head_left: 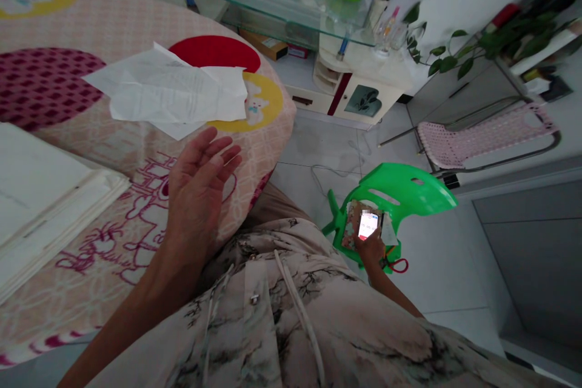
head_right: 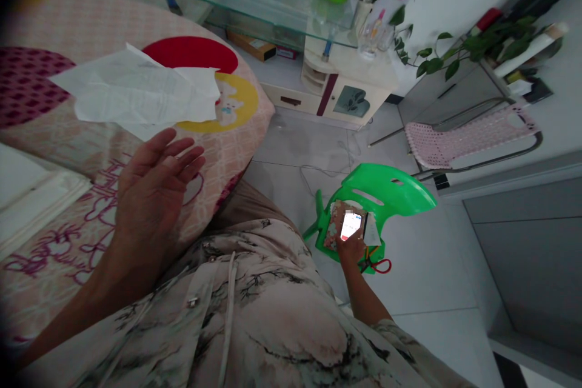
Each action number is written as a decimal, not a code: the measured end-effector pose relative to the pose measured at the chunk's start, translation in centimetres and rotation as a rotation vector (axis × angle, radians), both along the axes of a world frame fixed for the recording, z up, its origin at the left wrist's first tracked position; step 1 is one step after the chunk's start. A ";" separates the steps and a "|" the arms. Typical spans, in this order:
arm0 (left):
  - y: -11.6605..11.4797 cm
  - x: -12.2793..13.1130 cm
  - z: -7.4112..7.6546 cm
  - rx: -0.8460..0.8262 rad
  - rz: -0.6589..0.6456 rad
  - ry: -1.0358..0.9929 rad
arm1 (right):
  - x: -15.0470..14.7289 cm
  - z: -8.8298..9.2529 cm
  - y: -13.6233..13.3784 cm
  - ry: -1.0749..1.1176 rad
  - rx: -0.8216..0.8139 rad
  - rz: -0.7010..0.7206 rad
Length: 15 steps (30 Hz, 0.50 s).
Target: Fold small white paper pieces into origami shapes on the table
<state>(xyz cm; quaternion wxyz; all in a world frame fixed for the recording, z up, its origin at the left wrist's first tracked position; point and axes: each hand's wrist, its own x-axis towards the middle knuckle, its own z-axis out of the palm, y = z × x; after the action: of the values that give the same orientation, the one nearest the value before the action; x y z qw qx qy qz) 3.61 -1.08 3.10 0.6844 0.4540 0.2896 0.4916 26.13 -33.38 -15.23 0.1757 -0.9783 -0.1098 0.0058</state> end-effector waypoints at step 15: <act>0.8 -0.9 0.7 0.118 0.016 0.083 | -2.1 0.9 2.6 -0.107 -0.012 0.413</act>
<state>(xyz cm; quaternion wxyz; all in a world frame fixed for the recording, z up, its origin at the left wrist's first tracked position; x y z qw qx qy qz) 2.68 -0.31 3.83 0.6399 0.5112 0.2919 0.4939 24.07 -30.83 -14.38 0.1590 -0.9349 -0.3172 -0.0097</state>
